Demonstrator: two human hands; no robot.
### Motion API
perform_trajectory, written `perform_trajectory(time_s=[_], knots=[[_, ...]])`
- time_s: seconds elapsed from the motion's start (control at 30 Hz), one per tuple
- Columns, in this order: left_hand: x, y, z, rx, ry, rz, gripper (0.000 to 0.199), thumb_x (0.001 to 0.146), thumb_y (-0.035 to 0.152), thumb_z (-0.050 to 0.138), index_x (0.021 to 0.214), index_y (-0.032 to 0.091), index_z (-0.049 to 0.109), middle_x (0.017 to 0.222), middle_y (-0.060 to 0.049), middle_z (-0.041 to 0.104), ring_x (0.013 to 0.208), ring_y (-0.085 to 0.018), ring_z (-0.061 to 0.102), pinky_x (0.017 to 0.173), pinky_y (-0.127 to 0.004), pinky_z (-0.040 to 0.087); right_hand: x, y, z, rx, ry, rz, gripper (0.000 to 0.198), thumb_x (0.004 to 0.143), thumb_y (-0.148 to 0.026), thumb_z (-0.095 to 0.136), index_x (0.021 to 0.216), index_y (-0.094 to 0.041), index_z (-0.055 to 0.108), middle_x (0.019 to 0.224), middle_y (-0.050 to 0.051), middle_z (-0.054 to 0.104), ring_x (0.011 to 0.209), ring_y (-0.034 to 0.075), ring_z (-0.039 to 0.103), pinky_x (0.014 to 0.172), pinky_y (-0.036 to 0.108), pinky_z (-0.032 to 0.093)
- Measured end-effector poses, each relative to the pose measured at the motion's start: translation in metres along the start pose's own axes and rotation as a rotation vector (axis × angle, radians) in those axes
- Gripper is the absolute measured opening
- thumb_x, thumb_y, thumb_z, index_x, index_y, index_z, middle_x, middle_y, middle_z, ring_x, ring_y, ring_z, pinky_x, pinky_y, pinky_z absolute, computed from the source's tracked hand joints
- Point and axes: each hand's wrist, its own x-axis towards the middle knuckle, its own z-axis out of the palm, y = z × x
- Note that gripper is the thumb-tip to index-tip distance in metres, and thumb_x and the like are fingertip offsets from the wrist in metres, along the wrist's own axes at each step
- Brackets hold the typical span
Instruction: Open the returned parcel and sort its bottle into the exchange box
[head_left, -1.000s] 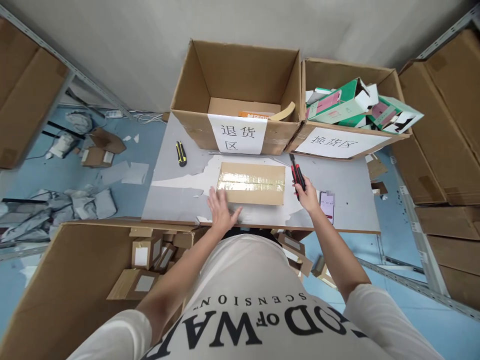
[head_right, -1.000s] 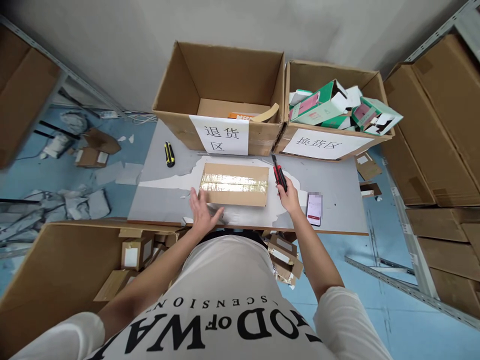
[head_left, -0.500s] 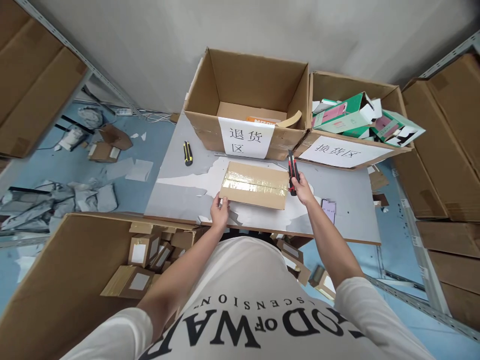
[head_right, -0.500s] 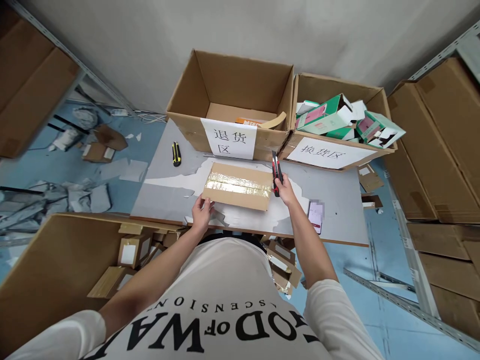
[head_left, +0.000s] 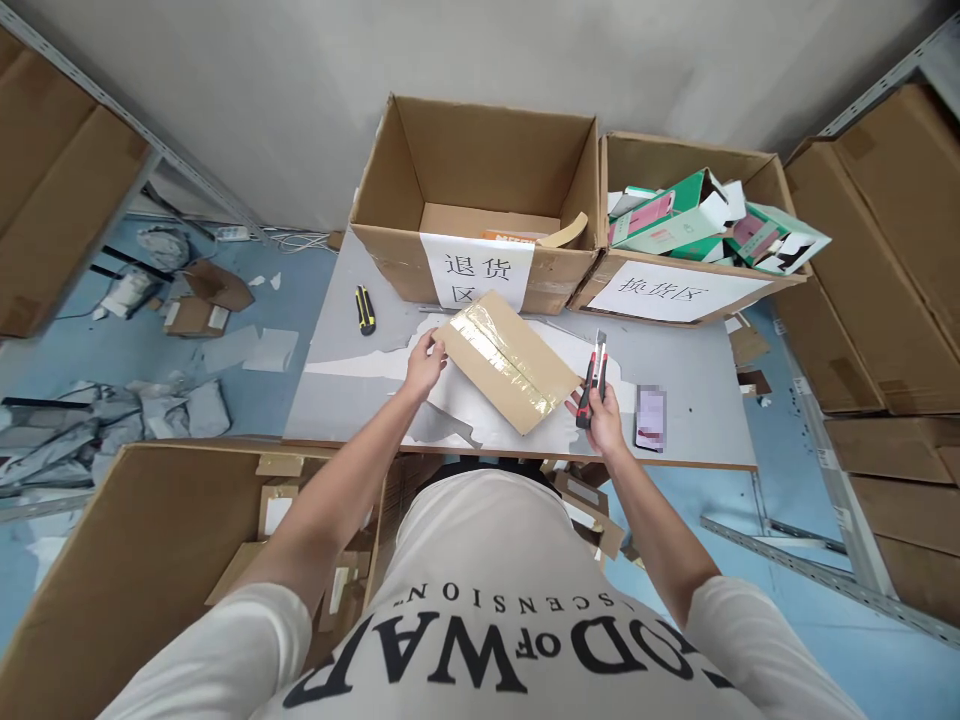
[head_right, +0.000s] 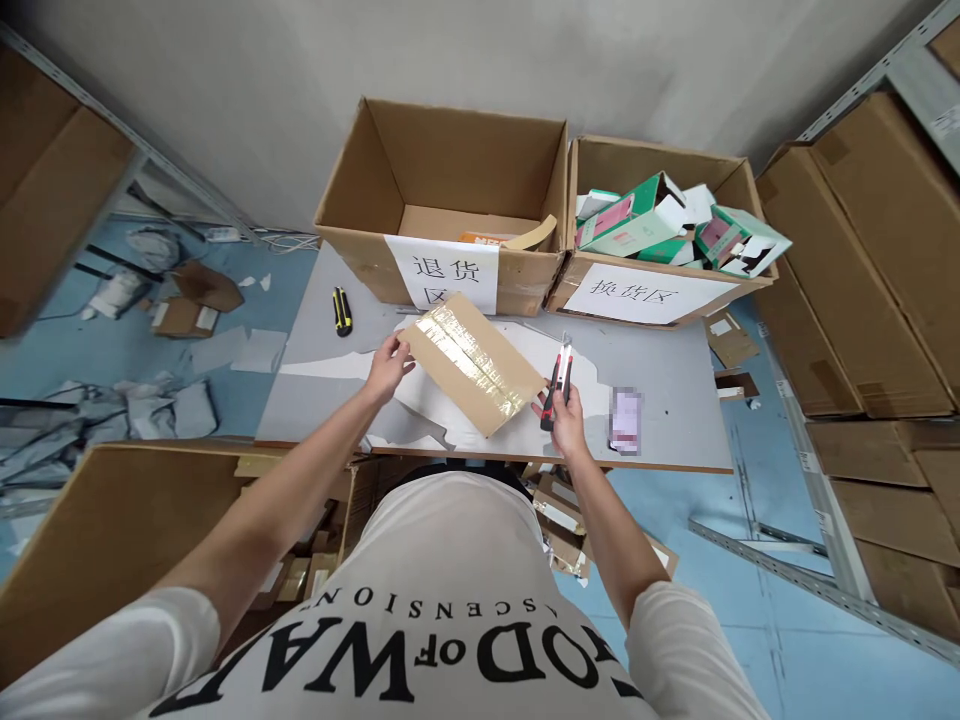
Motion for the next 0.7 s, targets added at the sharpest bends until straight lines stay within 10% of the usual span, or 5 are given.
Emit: perform_trajectory(time_s=[0.23,0.7], knots=[[0.057,0.015,0.008,-0.204,-0.4,-0.131,0.04,0.077,0.044,0.07,0.11,0.023,0.061,0.106,-0.003,0.062,0.08,-0.009,0.057,0.092,-0.039,0.049,-0.057,0.046,0.0,0.303,0.151,0.081,0.046,0.079,-0.05,0.068,0.117,-0.03,0.051,0.13,0.004,0.062,0.11,0.02,0.066,0.101,0.044,0.049],[0.056,0.017,0.042,-0.224,-0.259,-0.205,0.051,0.089,0.047,0.055,0.137,0.03,0.049,0.142,-0.008,0.051,0.117,-0.02,0.055,0.098,-0.04,0.045,-0.065,0.066,-0.017,0.21,0.099,0.096,0.052,0.076,-0.053,0.069,0.118,-0.031,0.048,0.117,0.006,0.069,0.109,0.025,0.066,0.091,0.048,0.053]])
